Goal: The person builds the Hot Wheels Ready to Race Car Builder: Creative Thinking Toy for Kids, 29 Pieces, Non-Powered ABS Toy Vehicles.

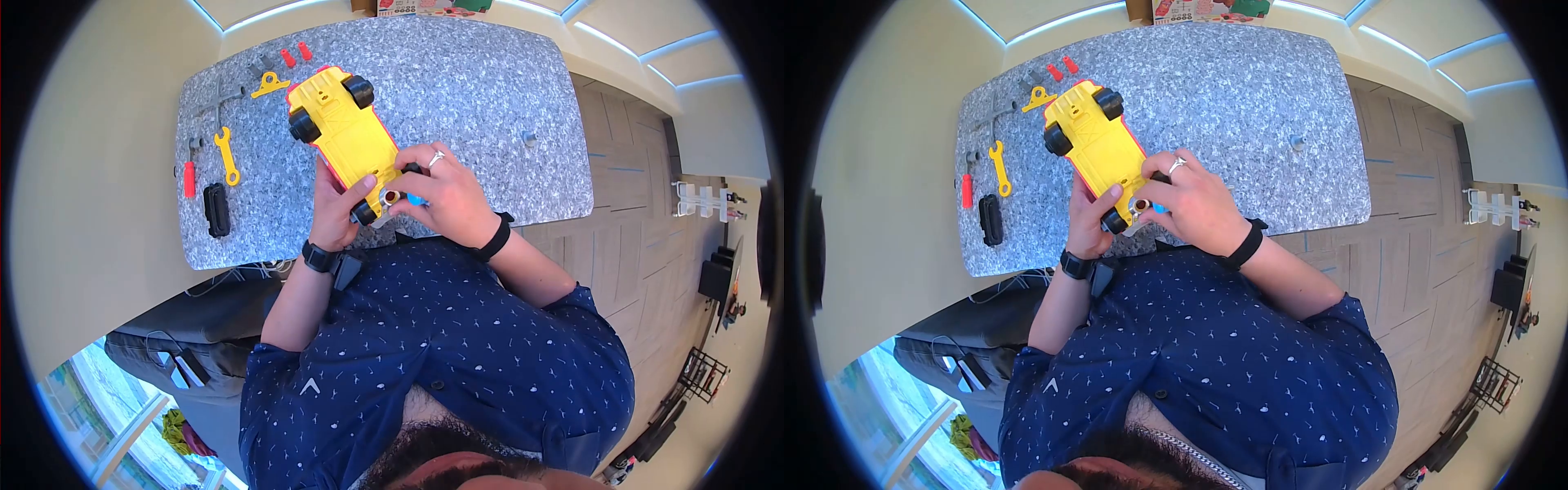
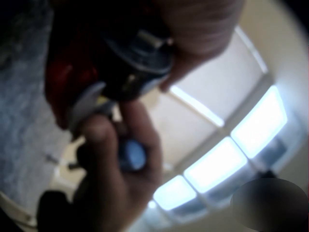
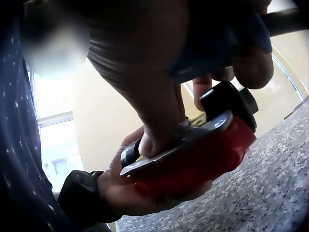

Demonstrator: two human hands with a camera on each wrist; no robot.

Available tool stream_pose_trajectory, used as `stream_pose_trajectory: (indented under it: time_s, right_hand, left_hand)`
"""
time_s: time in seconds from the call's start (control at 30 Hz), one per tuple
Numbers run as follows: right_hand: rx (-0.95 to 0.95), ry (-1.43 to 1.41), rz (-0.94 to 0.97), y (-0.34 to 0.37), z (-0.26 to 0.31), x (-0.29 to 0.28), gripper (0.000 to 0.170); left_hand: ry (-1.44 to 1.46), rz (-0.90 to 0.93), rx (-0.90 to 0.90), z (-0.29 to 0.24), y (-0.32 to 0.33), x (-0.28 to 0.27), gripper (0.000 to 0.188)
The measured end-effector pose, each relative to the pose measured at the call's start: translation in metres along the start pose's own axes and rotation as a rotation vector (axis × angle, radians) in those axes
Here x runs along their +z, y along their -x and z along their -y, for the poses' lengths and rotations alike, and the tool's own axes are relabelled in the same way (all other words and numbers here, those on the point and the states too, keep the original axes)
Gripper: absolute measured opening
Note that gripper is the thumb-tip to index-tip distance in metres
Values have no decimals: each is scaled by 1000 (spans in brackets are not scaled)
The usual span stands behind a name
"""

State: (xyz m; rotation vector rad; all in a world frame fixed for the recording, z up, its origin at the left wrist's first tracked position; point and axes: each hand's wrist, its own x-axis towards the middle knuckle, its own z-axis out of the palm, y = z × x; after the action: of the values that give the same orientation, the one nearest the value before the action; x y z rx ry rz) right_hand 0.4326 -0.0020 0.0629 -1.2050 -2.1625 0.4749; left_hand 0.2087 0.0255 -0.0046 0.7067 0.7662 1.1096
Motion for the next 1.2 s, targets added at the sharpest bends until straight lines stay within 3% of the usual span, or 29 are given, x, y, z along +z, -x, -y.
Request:
stream_pose_trajectory:
  time_s: [0.1, 0.17, 0.3, 0.4, 0.6, 0.7, 0.8, 0.9, 1.0, 1.07, 1.2]
  right_hand:
    - [28, -120, -106, -2, -2, -5, 38]
    - [42, -260, -160, -1, -9, -23, 40]
    - [448, 71, -219, 21, -48, -60, 44]
    - [718, 321, -88, 60, -83, -67, 53]
    - [804, 545, -27, 102, -118, -60, 77]
    - [880, 511, -58, 98, -139, -53, 73]
    - [811, 509, -160, 90, -155, -53, 56]
    - [673, 148, -202, 71, -149, -61, 38]
    - [472, -395, -135, 31, -76, -57, 26]
    - [391, -641, 35, 16, -31, -48, 26]
    - [334, -764, 153, 8, -9, -9, 25]
  left_hand:
    - [67, 54, -28, -6, 0, 4, 87]
    - [34, 19, 0, -2, 1, 2, 81]
    - [91, 0, -12, -1, -1, -7, 81]
    - [109, -51, -9, -3, -4, -12, 78]
    - [78, -46, 38, 0, -8, -15, 72]
    - [72, -38, 34, -1, -8, -11, 72]
    - [91, -43, 17, 2, -9, -14, 77]
    - [85, -58, 28, 0, -8, -10, 79]
    - [101, -56, 29, -2, -9, -8, 81]
    - [83, -36, 30, -1, -10, -7, 81]
    - [31, -9, 54, 0, -9, -2, 83]
